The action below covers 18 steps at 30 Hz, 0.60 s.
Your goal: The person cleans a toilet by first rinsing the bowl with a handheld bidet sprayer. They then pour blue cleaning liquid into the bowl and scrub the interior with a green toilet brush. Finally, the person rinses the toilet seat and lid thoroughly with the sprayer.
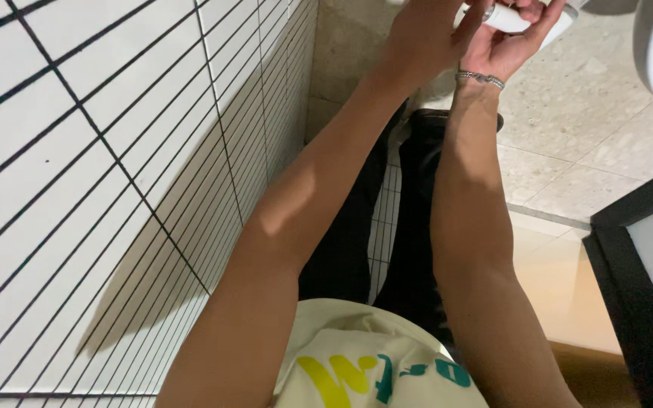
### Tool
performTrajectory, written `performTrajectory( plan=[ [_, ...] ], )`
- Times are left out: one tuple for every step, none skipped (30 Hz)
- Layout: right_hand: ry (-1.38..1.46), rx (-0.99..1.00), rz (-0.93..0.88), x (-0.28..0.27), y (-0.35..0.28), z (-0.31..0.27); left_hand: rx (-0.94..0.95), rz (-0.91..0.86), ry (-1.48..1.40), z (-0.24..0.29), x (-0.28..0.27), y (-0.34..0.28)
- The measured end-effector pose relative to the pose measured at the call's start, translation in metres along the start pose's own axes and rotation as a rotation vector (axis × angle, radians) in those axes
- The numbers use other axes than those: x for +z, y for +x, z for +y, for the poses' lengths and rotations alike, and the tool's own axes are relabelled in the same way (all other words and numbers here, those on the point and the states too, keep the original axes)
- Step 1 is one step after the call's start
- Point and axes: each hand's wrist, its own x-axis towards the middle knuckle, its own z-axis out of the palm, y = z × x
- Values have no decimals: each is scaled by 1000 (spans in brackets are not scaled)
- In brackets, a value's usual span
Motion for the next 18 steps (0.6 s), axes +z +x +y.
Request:
performTrajectory(
  plan=[
    [-31, -31, 58, -5, -5, -4, -11, -36, 23, -2, 0, -2],
    [-54, -57, 102, -11, -11, -9, -20, -81, 42, -1, 2, -7],
    [-76, -83, 145, -17, -19, -16, -45, -154, 70, -3, 3, -9],
    [-94, -110, 182, -25, -23, -22, -31, -151, 119, -3, 5, -11],
    [-86, -150, 229, -33, -31, -31, -17, -147, 167, -3, 8, -15],
    [-78, -190, 284, -43, -45, -42, -8, -147, 216, -2, 11, -22],
    [-69, -229, 339, -52, -56, -55, -7, -157, 233, -3, 16, -25],
    [-73, -239, 380, -62, -67, -68, -3, -176, 245, -2, 23, -28],
    [-75, -248, 422, -71, -78, -83, 2, -194, 257, -1, 30, -31],
    [-74, -263, 458, -77, -84, -100, -12, -218, 217, -1, 38, -33],
    [-126, -296, 480, -82, -91, -118, -26, -243, 177, 1, 47, -35],
    [-175, -330, 505, -87, -100, -135, -41, -271, 138, 3, 57, -39],
    [-224, -364, 531, -90, -108, -152, -148, -310, 61, 5, 71, -39],
    [-236, -360, 555, -94, -115, -172, -259, -353, -13, 5, 87, -39],
    [-247, -354, 579, -96, -121, -194, -373, -398, -83, 4, 105, -40],
    [-256, -355, 601, -99, -129, -217, -445, -419, -257, 2, 123, -41],
    [-295, -355, 571, -101, -130, -241, -523, -441, -428, -3, 142, -42],
    [-334, -353, 544, -103, -126, -266, -609, -460, -595, -9, 163, -44]
  ],
)
